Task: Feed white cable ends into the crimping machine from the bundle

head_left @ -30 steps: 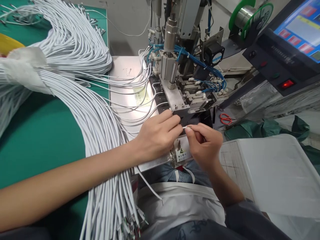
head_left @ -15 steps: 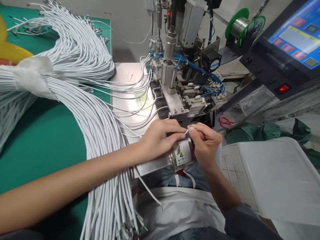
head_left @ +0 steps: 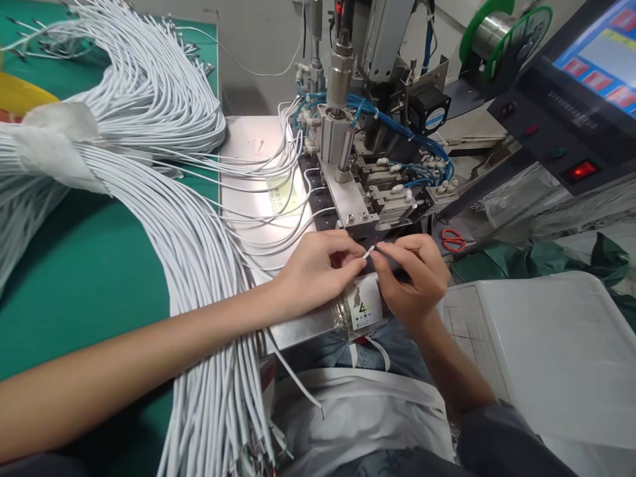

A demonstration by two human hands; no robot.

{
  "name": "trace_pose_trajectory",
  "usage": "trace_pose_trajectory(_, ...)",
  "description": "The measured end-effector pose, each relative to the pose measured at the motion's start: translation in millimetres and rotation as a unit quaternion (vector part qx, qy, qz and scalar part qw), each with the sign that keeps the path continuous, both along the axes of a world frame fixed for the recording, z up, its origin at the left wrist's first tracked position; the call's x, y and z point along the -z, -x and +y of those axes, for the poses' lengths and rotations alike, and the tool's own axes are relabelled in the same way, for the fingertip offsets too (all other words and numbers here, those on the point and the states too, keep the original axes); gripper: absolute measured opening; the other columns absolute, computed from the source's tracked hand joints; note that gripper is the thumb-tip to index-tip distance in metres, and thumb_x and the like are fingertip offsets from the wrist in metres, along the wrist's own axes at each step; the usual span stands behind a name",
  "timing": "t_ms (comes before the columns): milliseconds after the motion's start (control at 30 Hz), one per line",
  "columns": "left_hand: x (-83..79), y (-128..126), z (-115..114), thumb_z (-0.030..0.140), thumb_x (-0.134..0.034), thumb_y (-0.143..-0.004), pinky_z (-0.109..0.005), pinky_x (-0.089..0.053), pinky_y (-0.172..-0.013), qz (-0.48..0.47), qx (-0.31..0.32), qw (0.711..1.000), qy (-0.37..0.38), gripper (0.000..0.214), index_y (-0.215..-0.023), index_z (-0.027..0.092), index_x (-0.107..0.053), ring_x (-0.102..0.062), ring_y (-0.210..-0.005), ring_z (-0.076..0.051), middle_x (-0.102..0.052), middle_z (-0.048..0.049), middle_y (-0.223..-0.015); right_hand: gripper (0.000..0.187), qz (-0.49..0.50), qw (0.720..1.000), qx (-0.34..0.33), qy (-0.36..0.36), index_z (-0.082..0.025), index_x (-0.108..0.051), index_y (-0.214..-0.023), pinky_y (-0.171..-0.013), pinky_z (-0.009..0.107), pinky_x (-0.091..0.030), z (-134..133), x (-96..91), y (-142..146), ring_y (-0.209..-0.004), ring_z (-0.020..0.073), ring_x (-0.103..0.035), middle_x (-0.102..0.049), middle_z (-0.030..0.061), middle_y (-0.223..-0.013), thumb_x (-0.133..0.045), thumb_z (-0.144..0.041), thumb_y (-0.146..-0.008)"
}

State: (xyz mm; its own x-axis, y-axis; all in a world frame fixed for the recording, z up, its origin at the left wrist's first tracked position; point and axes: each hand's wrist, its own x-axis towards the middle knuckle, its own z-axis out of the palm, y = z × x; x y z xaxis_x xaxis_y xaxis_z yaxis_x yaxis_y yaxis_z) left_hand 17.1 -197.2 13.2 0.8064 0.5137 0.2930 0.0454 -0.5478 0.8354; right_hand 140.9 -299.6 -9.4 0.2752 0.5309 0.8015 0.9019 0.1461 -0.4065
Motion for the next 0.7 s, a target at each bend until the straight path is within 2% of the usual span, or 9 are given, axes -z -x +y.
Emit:
trace_pose_trajectory(100,-0.2,0.2,0.0,0.011,-0.059,-0.076,-0.016,-0.036,-0.051,0.001,-0.009,1.0,0.005,0.011,-0.069,0.012,-0.067,-0.048,-0.054,-0.005,-0.054,0.0027,-0.059,0.008,0.101,0.995,0.001,0.025,-0.021,-0.065,-0.078,-0.054,0.026,-0.042,1.4,0.0,1.3,-0.062,0.0113,-0.052,-0.057,-0.0003,-0.072,-0.061,-0.014,-0.078)
trace_pose_trajectory(233,-1.0,0.4,-0.6,0.012,-0.059,-0.077,-0.016,-0.036,-0.051,0.004,-0.006,1.0,0.001,0.01,-0.069,0.012,-0.067,-0.049,-0.055,-0.005,-0.055,0.0023,-0.06,0.008,0.278,0.955,-0.063,0.085,-0.019,-0.06,-0.075,-0.056,0.024,-0.042,4.2,-2.5,0.9,-0.068,0.0117,-0.054,-0.056,0.0002,-0.076,-0.055,-0.017,-0.081)
trace_pose_trajectory(300,-1.0,0.5,-0.9,0.012,-0.059,-0.077,-0.016,-0.036,-0.051,0.0,0.002,1.0,-0.009,0.01,-0.07,0.012,-0.066,-0.048,-0.055,-0.006,-0.055,0.0026,-0.059,0.009,0.302,0.946,-0.084,0.086,-0.018,-0.058,-0.072,-0.059,0.025,-0.043,4.6,-4.9,0.6,-0.071,0.0122,-0.054,-0.055,0.0,-0.075,-0.054,-0.016,-0.08)
trace_pose_trajectory(400,0.4,0.6,0.4,0.012,-0.058,-0.079,-0.017,-0.037,-0.052,-0.002,0.022,0.999,-0.037,0.013,-0.069,0.012,-0.065,-0.048,-0.054,-0.006,-0.054,0.0027,-0.058,0.009,0.29,0.948,-0.087,0.095,-0.018,-0.057,-0.071,-0.056,0.024,-0.041,3.1,-7.6,0.1,-0.071,0.0125,-0.053,-0.054,0.0007,-0.076,-0.054,-0.016,-0.079)
trace_pose_trajectory(500,4.8,0.4,4.8,0.011,-0.054,-0.082,-0.018,-0.039,-0.056,0.022,0.05,0.993,-0.105,0.015,-0.073,0.012,-0.067,-0.05,-0.058,-0.007,-0.055,0.0009,-0.062,0.01,0.279,0.944,-0.093,0.148,-0.018,-0.057,-0.071,-0.049,0.023,-0.036,1.8,-4.5,-4.6,-0.063,0.0104,-0.049,-0.054,0.0011,-0.077,-0.054,-0.018,-0.08)
trace_pose_trajectory(567,9.2,-0.6,8.5,0.01,-0.05,-0.084,-0.019,-0.041,-0.058,0.072,0.071,0.98,-0.172,0.018,-0.079,0.012,-0.068,-0.053,-0.062,-0.009,-0.057,-0.0013,-0.068,0.011,0.291,0.93,-0.111,0.196,-0.017,-0.056,-0.07,-0.046,0.022,-0.031,3.0,2.8,-11.0,-0.056,0.008,-0.043,-0.052,0.0003,-0.075,-0.053,-0.019,-0.081)
trace_pose_trajectory(633,13.7,-2.3,11.4,0.009,-0.047,-0.085,-0.021,-0.042,-0.058,0.142,0.084,0.957,-0.24,0.021,-0.081,0.011,-0.067,-0.055,-0.064,-0.011,-0.057,-0.0037,-0.073,0.012,0.314,0.912,-0.131,0.232,-0.017,-0.055,-0.07,-0.045,0.022,-0.029,5.8,13.2,-18.6,-0.053,0.0069,-0.039,-0.051,-0.0007,-0.073,-0.053,-0.02,-0.081)
trace_pose_trajectory(700,17.3,-4.3,13.0,0.009,-0.045,-0.084,-0.023,-0.042,-0.058,0.204,0.092,0.929,-0.294,0.021,-0.081,0.01,-0.066,-0.055,-0.064,-0.013,-0.057,-0.0056,-0.077,0.011,0.334,0.897,-0.145,0.251,-0.017,-0.056,-0.07,-0.047,0.022,-0.031,8.9,23.9,-25.0,-0.055,0.0078,-0.041,-0.051,-0.0011,-0.072,-0.053,-0.021,-0.08)
